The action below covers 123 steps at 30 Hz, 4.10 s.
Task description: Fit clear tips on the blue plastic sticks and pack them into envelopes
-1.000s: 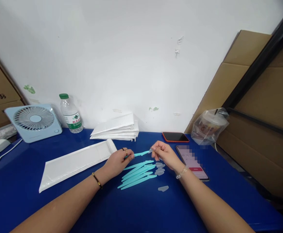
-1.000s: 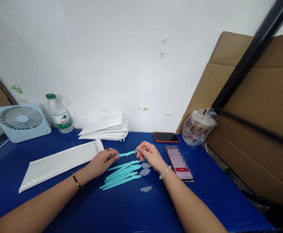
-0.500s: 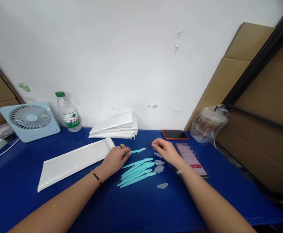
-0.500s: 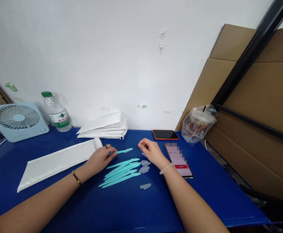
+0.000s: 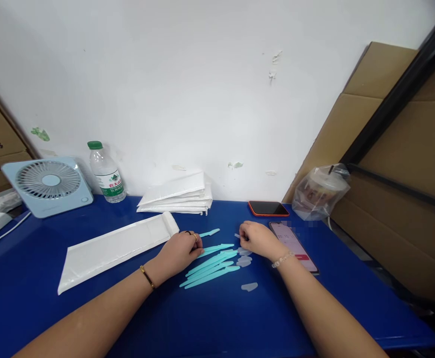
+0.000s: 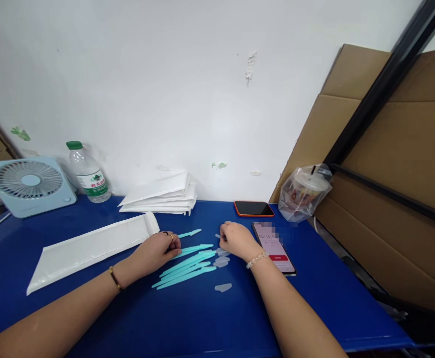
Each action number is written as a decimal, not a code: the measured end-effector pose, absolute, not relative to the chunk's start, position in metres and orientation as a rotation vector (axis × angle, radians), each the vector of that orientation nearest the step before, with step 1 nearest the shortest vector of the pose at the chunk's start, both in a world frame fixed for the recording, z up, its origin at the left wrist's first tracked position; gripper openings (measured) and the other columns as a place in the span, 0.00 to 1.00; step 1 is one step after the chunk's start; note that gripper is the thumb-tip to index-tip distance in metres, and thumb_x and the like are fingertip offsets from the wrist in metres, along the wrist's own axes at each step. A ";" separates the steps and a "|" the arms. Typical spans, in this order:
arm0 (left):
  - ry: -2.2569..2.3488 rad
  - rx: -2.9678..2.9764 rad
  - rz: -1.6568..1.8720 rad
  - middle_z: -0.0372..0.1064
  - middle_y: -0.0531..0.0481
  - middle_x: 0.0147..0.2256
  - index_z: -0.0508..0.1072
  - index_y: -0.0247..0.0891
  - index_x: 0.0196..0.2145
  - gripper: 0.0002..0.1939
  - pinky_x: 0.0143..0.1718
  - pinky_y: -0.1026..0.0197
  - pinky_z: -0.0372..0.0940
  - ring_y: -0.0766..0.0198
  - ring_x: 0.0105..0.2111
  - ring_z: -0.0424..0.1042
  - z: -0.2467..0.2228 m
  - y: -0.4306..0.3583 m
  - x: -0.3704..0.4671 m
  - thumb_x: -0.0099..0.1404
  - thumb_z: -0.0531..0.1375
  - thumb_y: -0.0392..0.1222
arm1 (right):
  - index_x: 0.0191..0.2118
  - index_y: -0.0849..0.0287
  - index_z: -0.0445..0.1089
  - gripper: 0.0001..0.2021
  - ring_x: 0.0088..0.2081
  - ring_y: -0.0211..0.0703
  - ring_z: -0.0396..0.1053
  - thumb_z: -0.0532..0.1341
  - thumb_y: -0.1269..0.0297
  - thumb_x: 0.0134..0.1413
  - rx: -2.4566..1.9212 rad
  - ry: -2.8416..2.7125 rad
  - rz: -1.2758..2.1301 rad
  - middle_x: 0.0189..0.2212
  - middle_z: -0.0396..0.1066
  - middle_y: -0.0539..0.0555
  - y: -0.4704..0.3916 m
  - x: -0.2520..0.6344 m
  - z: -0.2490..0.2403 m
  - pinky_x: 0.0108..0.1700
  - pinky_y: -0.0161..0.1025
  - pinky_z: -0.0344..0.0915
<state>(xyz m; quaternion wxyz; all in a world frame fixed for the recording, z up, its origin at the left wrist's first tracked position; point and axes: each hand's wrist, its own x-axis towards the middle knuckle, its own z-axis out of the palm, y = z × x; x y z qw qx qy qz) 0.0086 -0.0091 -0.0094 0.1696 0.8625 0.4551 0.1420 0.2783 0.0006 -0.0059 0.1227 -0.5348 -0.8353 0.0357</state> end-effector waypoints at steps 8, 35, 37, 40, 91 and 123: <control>1.351 2.544 0.381 0.69 0.46 0.30 0.69 0.38 0.29 0.12 0.33 0.59 0.58 0.59 0.31 0.68 -0.007 -0.009 0.010 0.66 0.48 0.40 | 0.32 0.58 0.66 0.04 0.24 0.36 0.60 0.54 0.67 0.53 -1.412 -2.194 0.524 0.25 0.66 0.50 -0.003 0.279 0.002 0.27 0.33 0.55; 1.349 2.457 0.502 0.68 0.47 0.32 0.66 0.38 0.30 0.13 0.34 0.59 0.59 0.60 0.32 0.66 -0.005 -0.007 0.008 0.67 0.46 0.41 | 0.32 0.64 0.71 0.17 0.24 0.36 0.70 0.64 0.52 0.47 -1.142 -1.586 1.277 0.24 0.72 0.52 0.005 0.271 -0.011 0.27 0.35 0.67; 1.324 2.437 0.542 0.68 0.47 0.33 0.67 0.38 0.31 0.13 0.35 0.59 0.59 0.60 0.33 0.67 -0.005 -0.006 0.008 0.67 0.46 0.41 | 0.33 0.64 0.71 0.17 0.25 0.38 0.71 0.64 0.52 0.48 -1.111 -1.582 1.318 0.26 0.72 0.53 0.004 0.266 -0.014 0.28 0.36 0.68; 1.297 2.416 0.578 0.68 0.47 0.33 0.67 0.38 0.31 0.13 0.36 0.59 0.60 0.60 0.34 0.67 -0.006 -0.005 0.008 0.67 0.46 0.41 | 0.34 0.64 0.71 0.18 0.26 0.40 0.72 0.63 0.51 0.49 -1.116 -1.621 1.358 0.26 0.73 0.55 0.002 0.260 -0.015 0.30 0.37 0.69; 1.250 2.142 0.560 0.67 0.53 0.27 0.68 0.39 0.32 0.12 0.28 0.63 0.56 0.64 0.27 0.64 -0.005 -0.007 0.012 0.63 0.52 0.49 | 0.30 0.61 0.66 0.17 0.20 0.37 0.70 0.64 0.50 0.47 -1.105 -1.443 1.432 0.22 0.71 0.51 -0.006 0.248 -0.007 0.21 0.32 0.64; 1.238 2.067 0.538 0.63 0.55 0.24 0.67 0.39 0.31 0.16 0.24 0.65 0.53 0.66 0.24 0.59 -0.008 -0.007 0.010 0.62 0.52 0.54 | 0.33 0.63 0.74 0.16 0.23 0.34 0.65 0.69 0.56 0.38 -1.195 -1.297 1.307 0.23 0.71 0.51 0.002 0.277 0.003 0.26 0.34 0.64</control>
